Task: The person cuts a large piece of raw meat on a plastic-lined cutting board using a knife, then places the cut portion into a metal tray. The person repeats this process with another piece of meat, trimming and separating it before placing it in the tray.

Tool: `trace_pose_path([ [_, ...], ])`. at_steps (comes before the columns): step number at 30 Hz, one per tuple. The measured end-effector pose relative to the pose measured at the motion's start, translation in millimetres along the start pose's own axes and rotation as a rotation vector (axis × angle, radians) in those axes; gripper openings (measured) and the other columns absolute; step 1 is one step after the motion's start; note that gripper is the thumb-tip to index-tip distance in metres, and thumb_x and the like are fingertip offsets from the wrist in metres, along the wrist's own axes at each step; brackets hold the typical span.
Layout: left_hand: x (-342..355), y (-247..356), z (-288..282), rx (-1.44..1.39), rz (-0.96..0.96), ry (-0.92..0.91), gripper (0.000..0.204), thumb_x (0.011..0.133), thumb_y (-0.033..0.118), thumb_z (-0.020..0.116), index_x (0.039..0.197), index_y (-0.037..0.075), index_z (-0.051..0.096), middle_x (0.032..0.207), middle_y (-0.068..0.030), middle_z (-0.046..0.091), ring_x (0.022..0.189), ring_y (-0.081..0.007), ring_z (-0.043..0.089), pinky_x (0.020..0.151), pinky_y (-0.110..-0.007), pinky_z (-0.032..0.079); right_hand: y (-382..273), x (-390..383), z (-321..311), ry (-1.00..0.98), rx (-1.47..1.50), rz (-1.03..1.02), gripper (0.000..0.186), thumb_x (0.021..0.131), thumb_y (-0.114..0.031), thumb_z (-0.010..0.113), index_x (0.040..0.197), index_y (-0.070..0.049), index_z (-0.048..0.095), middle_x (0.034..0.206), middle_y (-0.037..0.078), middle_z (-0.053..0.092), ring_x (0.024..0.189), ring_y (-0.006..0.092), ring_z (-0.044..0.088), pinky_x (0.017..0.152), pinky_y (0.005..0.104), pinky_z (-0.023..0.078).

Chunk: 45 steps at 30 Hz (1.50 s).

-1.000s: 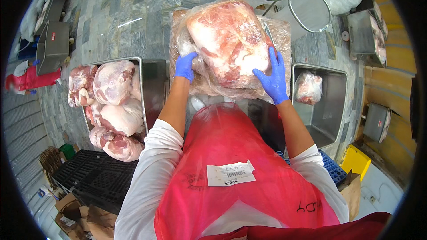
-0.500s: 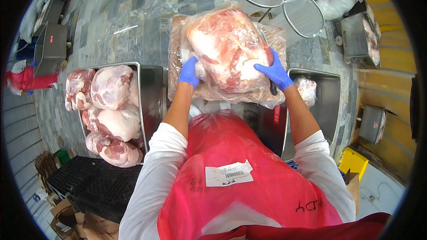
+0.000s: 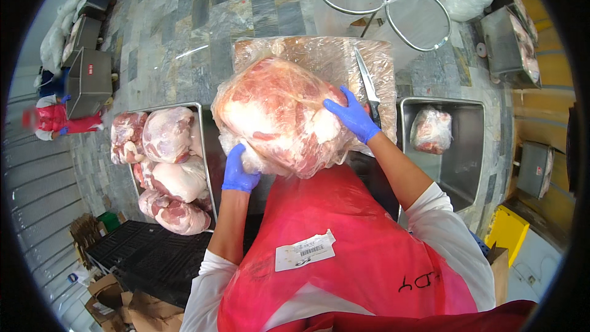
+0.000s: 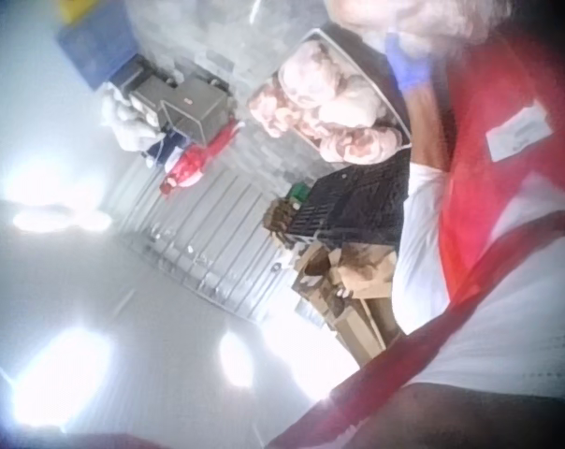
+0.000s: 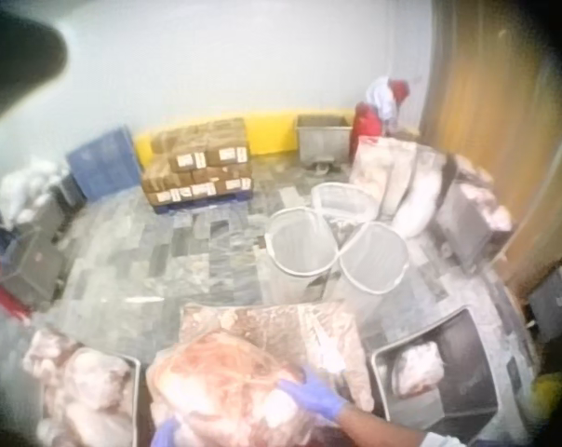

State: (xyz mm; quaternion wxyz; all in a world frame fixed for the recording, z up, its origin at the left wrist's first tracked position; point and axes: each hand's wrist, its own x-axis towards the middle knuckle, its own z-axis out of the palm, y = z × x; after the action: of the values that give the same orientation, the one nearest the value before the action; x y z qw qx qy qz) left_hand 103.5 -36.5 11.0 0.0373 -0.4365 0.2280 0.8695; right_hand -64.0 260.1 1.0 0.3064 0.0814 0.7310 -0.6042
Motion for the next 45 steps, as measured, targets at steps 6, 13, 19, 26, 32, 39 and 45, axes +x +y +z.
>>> trace_pose_path([
  [6,-43.6,24.6,55.9,0.039,0.058,-0.032,0.052,0.093,0.026,0.061,0.142,0.011,0.05,0.13,-0.0103,0.062,0.119,-0.0297,0.061,0.104,-0.048,0.049,-23.7,15.9,-12.0,-0.048,-0.245,-0.225,0.083,0.09,-0.052,0.071,0.148,0.002,0.045,0.147,0.026,0.051,0.138,0.0348,0.049,0.114,0.0417,0.039],
  [13,-19.9,28.8,151.5,0.047,0.009,-0.141,0.019,0.094,0.024,0.062,0.108,0.013,0.067,0.095,-0.0064,0.071,0.085,-0.0231,0.07,0.075,-0.04,0.058,-97.7,10.1,-32.0,-0.17,-0.241,-0.437,0.075,0.083,-0.048,0.08,0.14,-0.004,0.058,0.127,0.019,0.068,0.116,0.0275,0.065,0.104,0.0378,0.049],
  [19,29.6,93.1,114.2,0.196,0.173,0.0,0.026,0.093,0.024,0.061,0.114,0.009,0.065,0.101,-0.0094,0.069,0.084,-0.0253,0.068,0.07,-0.039,0.058,-96.8,113.7,-97.0,-0.104,-0.11,-0.302,0.063,0.089,-0.045,0.075,0.132,-0.001,0.065,0.126,0.009,0.069,0.109,0.019,0.065,0.099,0.0324,0.05],
  [26,-8.0,113.3,-120.5,0.042,0.226,0.188,0.043,0.087,0.021,0.065,0.127,0.005,0.06,0.115,-0.0146,0.066,0.106,-0.032,0.065,0.095,-0.045,0.055,-86.5,140.7,-99.4,-0.11,0.116,-0.149,0.054,0.096,-0.042,0.066,0.127,0.002,0.067,0.124,0.011,0.07,0.11,0.0174,0.064,0.098,0.0325,0.049],
  [32,-84.6,105.2,-108.3,-0.101,0.262,0.367,0.051,0.086,0.023,0.068,0.133,0.006,0.059,0.131,-0.0147,0.064,0.119,-0.036,0.06,0.107,-0.051,0.046,-48.1,123.8,-105.3,-0.122,0.356,0.062,0.055,0.1,-0.046,0.058,0.132,-0.002,0.064,0.127,0.009,0.068,0.113,0.0186,0.065,0.099,0.0333,0.05],
  [39,-170.4,177.1,-50.3,0.02,0.536,0.27,0.052,0.085,0.021,0.07,0.134,0.008,0.06,0.13,-0.0122,0.065,0.12,-0.0317,0.061,0.105,-0.049,0.048,12.6,92.8,-84.0,-0.057,0.129,-0.054,0.066,0.099,-0.049,0.06,0.145,-0.001,0.052,0.142,0.012,0.059,0.126,0.0213,0.058,0.105,0.0337,0.046],
  [45,-179.3,173.7,3.3,0.199,0.698,0.204,0.043,0.089,0.013,0.069,0.131,0.003,0.062,0.118,-0.0129,0.067,0.111,-0.0264,0.065,0.095,-0.04,0.054,-6.6,40.5,-25.1,0.426,-0.552,-0.622,0.072,0.088,-0.04,0.074,0.141,0.003,0.052,0.135,0.032,0.056,0.13,0.0392,0.054,0.108,0.0424,0.042],
])
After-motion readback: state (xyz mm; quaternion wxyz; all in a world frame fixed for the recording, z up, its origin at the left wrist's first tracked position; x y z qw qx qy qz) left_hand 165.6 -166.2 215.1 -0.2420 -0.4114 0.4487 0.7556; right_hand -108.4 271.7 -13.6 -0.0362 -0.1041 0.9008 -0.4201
